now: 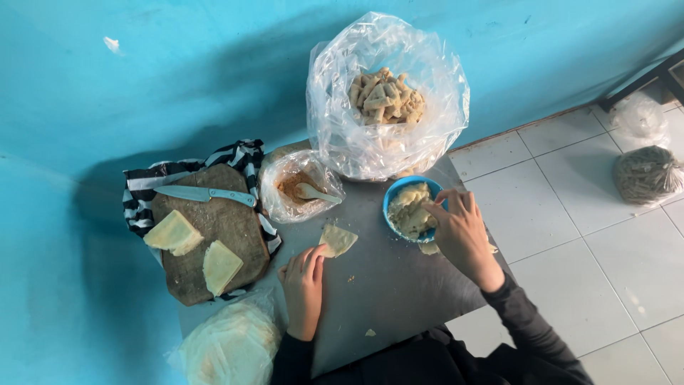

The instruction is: The person spoons a brown powder filling from a plastic-lined container onto folded dough pieces on a metal table, presses and arranges the filled pieces in a fan-shaped stack, and transfers finished pieces into a blue bowl and a large plastic bag. The person repeats this cycle for successive dough pieces throughout the clip.

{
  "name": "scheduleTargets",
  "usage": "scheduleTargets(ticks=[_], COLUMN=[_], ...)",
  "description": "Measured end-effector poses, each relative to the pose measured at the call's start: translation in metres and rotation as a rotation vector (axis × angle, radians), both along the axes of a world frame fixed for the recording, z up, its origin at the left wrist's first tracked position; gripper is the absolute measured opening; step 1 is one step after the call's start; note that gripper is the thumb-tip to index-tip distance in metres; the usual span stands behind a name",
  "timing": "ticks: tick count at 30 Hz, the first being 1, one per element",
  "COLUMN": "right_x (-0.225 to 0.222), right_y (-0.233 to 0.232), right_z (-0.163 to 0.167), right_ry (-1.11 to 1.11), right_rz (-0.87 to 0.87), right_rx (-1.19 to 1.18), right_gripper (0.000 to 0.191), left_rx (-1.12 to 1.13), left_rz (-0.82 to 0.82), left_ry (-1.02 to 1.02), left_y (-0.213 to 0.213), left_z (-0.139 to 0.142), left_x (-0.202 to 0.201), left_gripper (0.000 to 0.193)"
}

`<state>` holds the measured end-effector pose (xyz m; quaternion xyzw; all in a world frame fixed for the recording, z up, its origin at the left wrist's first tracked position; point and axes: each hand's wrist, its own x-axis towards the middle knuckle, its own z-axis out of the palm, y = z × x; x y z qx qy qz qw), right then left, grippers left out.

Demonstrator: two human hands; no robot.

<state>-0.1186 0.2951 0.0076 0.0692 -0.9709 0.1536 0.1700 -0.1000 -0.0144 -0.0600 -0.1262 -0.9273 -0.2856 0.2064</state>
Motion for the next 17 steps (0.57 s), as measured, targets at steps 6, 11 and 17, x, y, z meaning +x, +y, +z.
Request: scheduleTargets(ticks=[6,11,17], right_x=[-0.009,-0.012,-0.014], right_y=[-0.015,-0.021,-0.009], right_z=[-0.027,-0.035,-0.039], right_ry=[-0.007,-0.008,-0.085], right_rz=[-0.070,-0.068,-0.005], right_rx=[0.002,-0.021,-0.139], right_gripper=[0.043,0.039,0.034], left_rx=[0.018,0.029,0.036], left_rz=[-0.024,-0.023,-0.009], left_ry=[-0.026,-0.031,-0.050], left_y=[0.001,0.002,0.002], left_z=[-0.001,-0.001,-0.006], left_x=[-0.001,-0.002,-0.005], left_gripper=[0.027,0.026,0.025])
